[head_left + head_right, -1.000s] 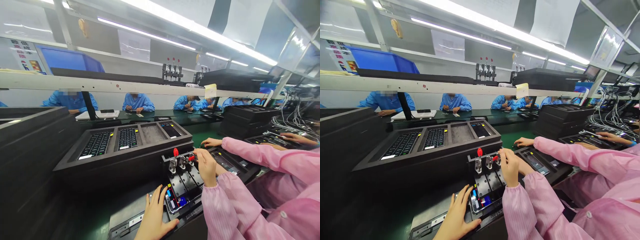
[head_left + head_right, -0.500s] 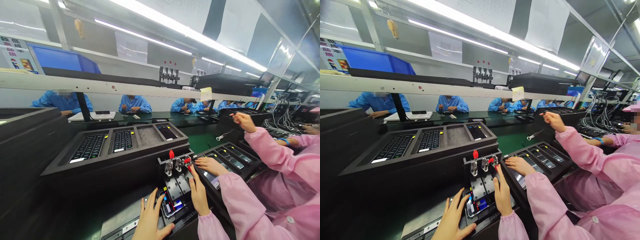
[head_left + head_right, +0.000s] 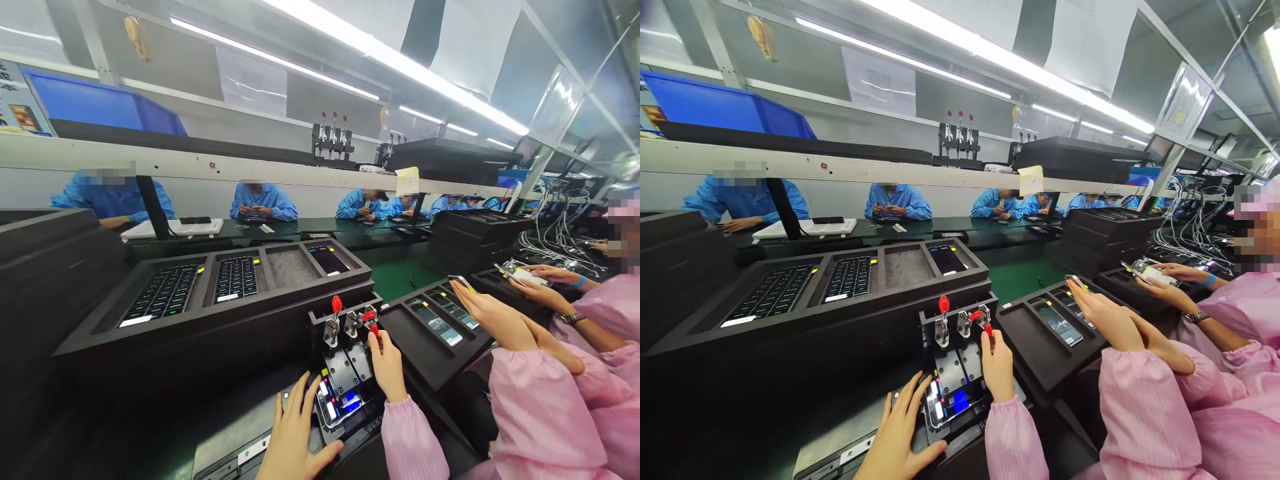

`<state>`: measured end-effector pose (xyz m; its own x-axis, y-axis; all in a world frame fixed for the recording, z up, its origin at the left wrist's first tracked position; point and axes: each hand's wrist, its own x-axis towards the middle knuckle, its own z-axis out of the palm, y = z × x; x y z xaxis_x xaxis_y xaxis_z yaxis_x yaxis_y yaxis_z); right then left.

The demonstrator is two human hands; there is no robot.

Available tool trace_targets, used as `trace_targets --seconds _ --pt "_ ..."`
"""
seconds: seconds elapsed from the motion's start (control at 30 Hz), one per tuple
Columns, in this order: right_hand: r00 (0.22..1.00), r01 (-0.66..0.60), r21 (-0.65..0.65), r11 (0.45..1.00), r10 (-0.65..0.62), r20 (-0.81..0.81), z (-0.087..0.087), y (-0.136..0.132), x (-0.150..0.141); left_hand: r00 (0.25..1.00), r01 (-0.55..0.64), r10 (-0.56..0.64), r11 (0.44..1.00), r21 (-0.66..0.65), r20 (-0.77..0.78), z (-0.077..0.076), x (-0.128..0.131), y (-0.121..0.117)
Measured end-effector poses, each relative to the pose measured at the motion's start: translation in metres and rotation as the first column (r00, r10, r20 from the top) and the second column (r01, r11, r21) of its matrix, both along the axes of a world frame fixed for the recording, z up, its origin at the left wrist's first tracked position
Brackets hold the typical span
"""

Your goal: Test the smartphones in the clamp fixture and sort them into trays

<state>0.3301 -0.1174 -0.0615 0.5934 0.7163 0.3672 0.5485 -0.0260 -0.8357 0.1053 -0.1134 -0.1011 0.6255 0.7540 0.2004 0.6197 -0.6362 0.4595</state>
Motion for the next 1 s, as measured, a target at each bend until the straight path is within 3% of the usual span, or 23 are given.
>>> trace_targets --seconds 0.37,1.0 --pt "0.991 0.091 0.052 0.995 -0.095 0.096 0.0017 0.0002 0.0038 1.0 -0.017 0.018 1.0 -0.007 0.008 0.0001 0.0002 -0.0016" --pt "0.985 0.113 0.039 0.993 -0.117 0.128 0.0093 -0.0021 -0.0002 1.0 -0.021 0.021 1.0 -0.003 0.009 -0.0003 0.0012 -0.0015"
